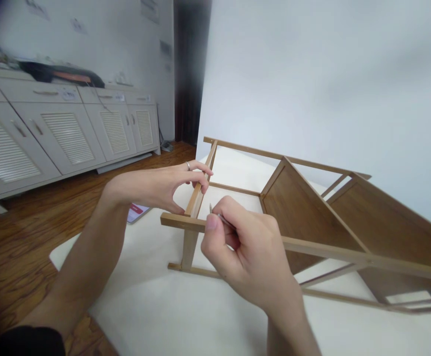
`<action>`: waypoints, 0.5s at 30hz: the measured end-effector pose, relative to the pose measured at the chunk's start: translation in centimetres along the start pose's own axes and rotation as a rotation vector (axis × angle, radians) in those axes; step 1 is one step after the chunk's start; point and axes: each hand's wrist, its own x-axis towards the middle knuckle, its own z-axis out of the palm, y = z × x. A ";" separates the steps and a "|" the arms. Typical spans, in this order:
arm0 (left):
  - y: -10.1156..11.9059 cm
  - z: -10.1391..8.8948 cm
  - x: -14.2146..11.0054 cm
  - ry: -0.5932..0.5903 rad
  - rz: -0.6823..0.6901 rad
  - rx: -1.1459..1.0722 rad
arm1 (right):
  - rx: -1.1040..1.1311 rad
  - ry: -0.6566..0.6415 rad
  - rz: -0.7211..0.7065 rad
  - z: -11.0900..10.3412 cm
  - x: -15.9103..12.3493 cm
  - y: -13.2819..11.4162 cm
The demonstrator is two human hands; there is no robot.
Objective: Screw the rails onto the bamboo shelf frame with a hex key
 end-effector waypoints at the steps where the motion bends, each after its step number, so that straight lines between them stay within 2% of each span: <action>1: 0.0 0.0 0.0 0.002 -0.001 -0.005 | 0.000 0.002 -0.005 0.0 0.0 0.1; 15: -0.1 -0.1 0.1 0.019 0.019 0.002 | 0.017 0.042 -0.016 0.3 -0.4 0.6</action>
